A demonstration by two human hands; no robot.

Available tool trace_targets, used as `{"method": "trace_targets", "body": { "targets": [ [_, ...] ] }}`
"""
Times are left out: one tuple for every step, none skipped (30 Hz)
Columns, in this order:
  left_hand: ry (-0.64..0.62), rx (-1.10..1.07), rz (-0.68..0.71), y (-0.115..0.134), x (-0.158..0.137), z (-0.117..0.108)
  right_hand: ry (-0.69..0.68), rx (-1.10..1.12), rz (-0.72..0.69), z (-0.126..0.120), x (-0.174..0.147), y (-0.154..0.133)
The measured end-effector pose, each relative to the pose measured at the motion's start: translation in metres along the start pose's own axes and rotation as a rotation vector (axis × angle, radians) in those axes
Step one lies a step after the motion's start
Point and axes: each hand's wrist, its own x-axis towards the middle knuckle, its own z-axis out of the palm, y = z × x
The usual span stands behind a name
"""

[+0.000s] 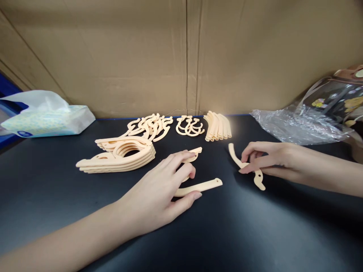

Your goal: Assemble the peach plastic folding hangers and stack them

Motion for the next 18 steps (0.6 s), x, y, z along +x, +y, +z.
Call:
{"method": "trace_targets", "body": {
  "targets": [
    [0.004,-0.007,-0.005,0.0,0.0,0.0,0.013,-0.01,0.009,0.0,0.001,-0.002],
    [0.01,-0.011,-0.005,0.0,0.0,0.0,0.033,-0.031,0.016,0.001,0.002,-0.004],
    [0.016,-0.011,0.001,0.0,0.0,0.0,0.055,-0.06,0.018,0.002,0.003,-0.006],
    [0.023,-0.005,0.013,0.0,0.0,0.0,0.085,-0.096,0.016,0.003,0.004,-0.009],
    [0.023,0.009,0.031,0.001,0.0,-0.001,0.126,-0.129,0.011,0.005,0.005,-0.012],
    [0.018,0.029,0.054,0.001,0.001,-0.002,0.173,-0.151,-0.001,0.007,0.007,-0.015],
    [0.009,0.049,0.08,0.001,0.001,-0.003,0.215,-0.149,-0.009,0.01,0.008,-0.018],
    [-0.004,0.066,0.103,0.001,0.002,-0.003,0.234,-0.111,-0.014,0.012,0.009,-0.022],
    [-0.015,0.079,0.123,0.001,0.002,-0.004,0.244,-0.059,-0.015,0.015,0.01,-0.025],
    [-0.024,0.086,0.139,0.002,0.003,-0.004,0.247,-0.006,-0.006,0.018,0.011,-0.028],
    [-0.028,0.088,0.149,0.002,0.003,-0.004,0.251,0.036,0.014,0.02,0.011,-0.03],
    [-0.029,0.086,0.153,0.002,0.003,-0.004,0.252,0.058,0.04,0.023,0.011,-0.031],
    [-0.031,0.083,0.156,0.002,0.004,-0.004,0.249,0.066,0.074,0.025,0.011,-0.033],
    [-0.027,0.077,0.158,0.002,0.004,-0.004,0.243,0.061,0.11,0.027,0.011,-0.034],
    [-0.021,0.068,0.159,0.002,0.004,-0.003,0.234,0.053,0.137,0.029,0.012,-0.034],
    [-0.013,0.057,0.155,0.002,0.004,-0.003,0.228,0.044,0.148,0.031,0.012,-0.035],
    [-0.006,0.044,0.149,0.003,0.004,-0.004,0.224,0.041,0.141,0.032,0.013,-0.036],
    [0.002,0.031,0.142,0.003,0.004,-0.004,0.221,0.044,0.123,0.033,0.014,-0.036]
  ]
}}
